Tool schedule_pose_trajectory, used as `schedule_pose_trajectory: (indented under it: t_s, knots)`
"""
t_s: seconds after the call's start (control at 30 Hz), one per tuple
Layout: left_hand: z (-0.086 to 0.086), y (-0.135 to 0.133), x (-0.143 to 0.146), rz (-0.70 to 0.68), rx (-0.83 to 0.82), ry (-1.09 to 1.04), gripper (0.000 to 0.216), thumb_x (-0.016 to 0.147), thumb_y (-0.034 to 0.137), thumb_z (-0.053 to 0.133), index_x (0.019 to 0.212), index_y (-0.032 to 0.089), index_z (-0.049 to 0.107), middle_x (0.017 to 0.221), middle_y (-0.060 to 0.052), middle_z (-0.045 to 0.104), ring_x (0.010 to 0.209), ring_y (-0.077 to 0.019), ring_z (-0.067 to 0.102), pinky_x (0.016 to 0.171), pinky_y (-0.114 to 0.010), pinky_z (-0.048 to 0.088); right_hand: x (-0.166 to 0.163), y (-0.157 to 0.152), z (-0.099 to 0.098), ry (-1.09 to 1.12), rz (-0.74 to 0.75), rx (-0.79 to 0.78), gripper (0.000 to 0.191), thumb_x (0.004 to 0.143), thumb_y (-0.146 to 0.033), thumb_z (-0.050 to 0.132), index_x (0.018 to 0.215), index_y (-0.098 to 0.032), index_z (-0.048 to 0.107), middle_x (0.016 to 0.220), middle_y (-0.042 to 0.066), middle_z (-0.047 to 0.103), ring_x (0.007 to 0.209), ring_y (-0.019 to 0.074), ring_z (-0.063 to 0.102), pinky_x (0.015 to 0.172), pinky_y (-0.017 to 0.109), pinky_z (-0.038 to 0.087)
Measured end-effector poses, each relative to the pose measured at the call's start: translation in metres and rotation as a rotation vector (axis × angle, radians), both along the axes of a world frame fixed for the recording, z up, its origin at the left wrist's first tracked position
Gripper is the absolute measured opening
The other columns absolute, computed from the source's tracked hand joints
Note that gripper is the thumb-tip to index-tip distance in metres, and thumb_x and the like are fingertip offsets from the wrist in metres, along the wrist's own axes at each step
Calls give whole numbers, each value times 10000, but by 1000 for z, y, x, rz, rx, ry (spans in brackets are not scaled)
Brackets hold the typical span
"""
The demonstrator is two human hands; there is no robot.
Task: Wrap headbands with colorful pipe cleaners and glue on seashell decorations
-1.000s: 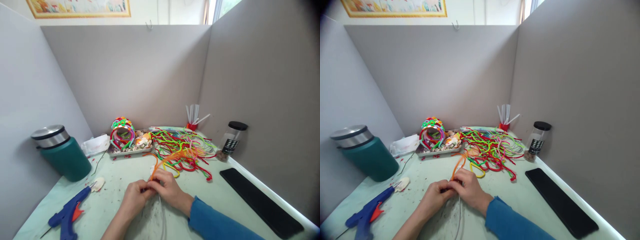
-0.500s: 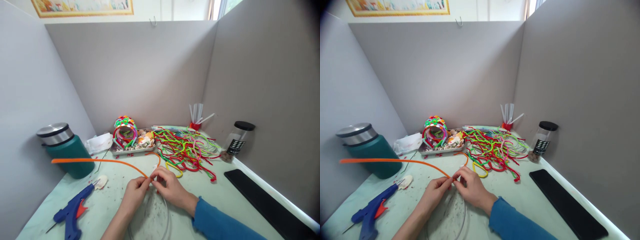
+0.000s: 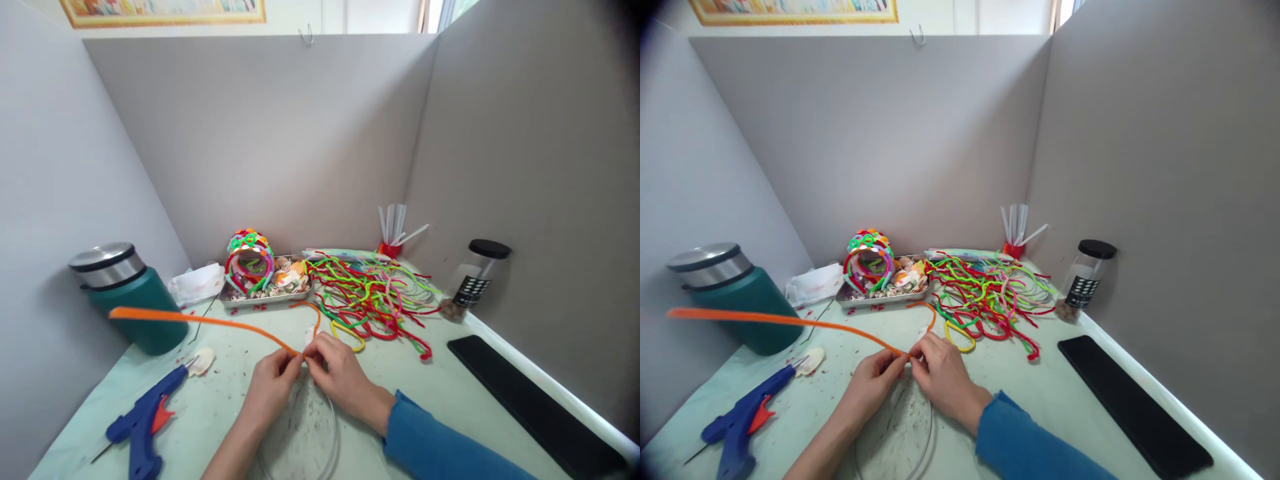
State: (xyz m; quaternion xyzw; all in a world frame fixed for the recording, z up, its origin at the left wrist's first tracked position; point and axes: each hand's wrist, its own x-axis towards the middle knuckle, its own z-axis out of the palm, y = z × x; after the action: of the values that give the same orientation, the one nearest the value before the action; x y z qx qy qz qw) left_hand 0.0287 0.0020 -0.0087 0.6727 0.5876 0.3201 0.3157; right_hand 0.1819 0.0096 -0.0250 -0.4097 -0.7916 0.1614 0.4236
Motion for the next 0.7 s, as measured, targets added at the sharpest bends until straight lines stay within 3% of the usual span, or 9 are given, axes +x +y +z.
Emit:
schedule_pose_trajectory:
  t_s: [0.33,0.7]
  knots:
    - [3,-1,1,0,-12,-54,369,774,431,448,517,170,488,473,58,383,490,-102,351,483,-209,259,-3,0,-2,58,-14,11,121,737,-62,500,727,-180,522,711,11,529,667,142,490,596,252,362]
    - [6,1,4,47,-51,-149,344,740,439,491,531,166,494,483,50,448,490,-108,395,503,-222,291,-1,0,3,195,68,-195,41,791,-165,555,764,-172,584,730,6,568,672,125,522,601,234,394]
